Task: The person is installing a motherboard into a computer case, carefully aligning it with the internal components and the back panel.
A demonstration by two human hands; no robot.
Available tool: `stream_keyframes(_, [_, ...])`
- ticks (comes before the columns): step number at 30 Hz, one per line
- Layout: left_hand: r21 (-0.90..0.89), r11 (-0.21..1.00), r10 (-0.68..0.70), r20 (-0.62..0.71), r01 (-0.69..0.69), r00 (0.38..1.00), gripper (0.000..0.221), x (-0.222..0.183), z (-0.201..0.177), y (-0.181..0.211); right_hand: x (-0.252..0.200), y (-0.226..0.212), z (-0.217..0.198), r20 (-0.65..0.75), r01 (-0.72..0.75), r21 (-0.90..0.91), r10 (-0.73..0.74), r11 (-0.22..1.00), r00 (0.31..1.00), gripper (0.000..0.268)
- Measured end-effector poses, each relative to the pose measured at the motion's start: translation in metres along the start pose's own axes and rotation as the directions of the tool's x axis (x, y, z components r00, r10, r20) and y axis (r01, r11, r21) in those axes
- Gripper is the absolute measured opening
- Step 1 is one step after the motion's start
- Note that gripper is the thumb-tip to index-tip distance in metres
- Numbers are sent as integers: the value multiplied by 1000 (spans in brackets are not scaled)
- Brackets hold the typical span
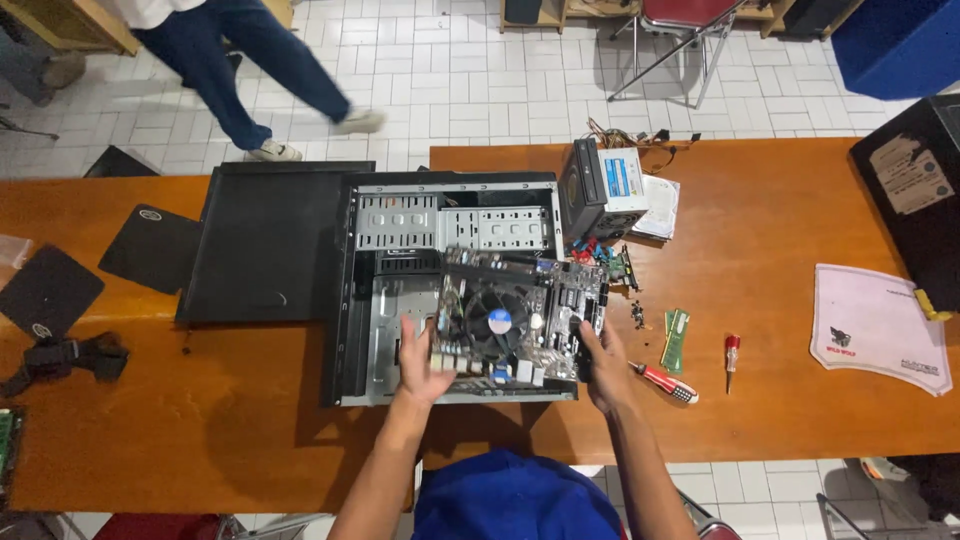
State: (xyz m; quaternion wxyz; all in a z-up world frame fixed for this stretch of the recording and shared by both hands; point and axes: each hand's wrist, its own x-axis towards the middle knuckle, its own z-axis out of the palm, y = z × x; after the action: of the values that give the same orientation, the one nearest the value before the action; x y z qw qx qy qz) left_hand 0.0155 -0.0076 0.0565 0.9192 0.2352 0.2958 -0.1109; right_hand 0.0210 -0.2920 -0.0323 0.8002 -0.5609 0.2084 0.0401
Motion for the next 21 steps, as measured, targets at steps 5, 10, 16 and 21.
stream_keyframes(5, [-177, 981, 58, -150, -85, 987, 68, 19, -21, -50, -12, 13, 30, -79, 40, 96, -33, 995, 996, 36])
stream_keyframes(10, [30, 961, 277, -176, -276, 945, 42, 43, -31, -83, -36, 5, 63, -86, 98, 148, -86, 984, 993, 46])
stream_keyframes(16, [293, 810, 585, -341, -508, 736, 102, 68, -61, -88, -16, 74, 29, -82, 121, 243, -104, 962, 991, 53])
stream_keyframes(21, [371, 799, 592, -344, -474, 729, 81, 60, -37, -73, -32, 60, 37, -5, 51, 230, -51, 972, 999, 57])
